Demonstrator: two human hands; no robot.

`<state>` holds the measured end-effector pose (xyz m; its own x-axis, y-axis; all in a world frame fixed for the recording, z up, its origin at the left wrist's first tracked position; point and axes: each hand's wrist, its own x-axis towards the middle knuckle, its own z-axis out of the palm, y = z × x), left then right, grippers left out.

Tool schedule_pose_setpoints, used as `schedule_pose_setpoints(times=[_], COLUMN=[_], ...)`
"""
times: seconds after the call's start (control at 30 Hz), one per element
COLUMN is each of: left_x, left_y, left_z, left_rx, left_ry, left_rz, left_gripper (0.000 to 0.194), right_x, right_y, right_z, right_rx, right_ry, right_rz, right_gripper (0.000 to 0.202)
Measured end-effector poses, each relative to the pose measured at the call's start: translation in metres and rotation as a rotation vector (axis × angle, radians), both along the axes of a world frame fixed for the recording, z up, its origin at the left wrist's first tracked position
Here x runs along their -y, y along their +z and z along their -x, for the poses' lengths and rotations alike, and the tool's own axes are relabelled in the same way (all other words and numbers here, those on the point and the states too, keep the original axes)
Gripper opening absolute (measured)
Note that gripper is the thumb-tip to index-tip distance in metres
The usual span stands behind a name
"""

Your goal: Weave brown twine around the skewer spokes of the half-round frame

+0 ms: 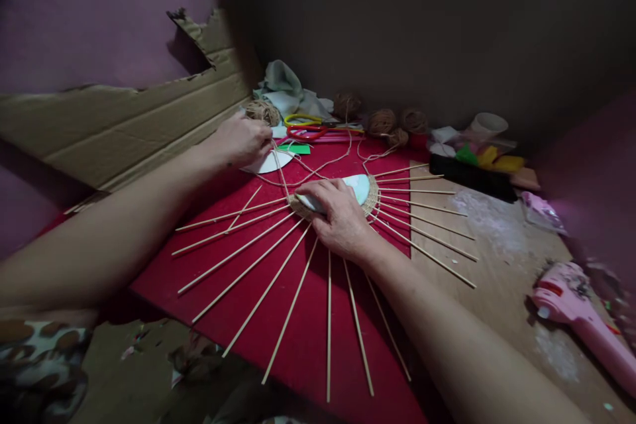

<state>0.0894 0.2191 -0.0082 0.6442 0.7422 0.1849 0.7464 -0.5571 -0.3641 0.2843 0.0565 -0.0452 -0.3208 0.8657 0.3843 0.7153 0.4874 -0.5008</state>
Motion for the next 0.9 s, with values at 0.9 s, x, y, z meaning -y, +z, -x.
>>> schedule_pose_setpoints(times=[0.9], left_x=[0.032], left_y=[-0.01], left_z=[-0.001], left_rx=[0.333], left_ry=[-0.489], left_rz=[0.869], left_gripper=[0.028], right_x=[0.001], right_y=[-0.004], right_z=[0.001], right_rx=[-0.004], right_ry=[-0.015], right_rz=[-0.026], right_gripper=[0.036])
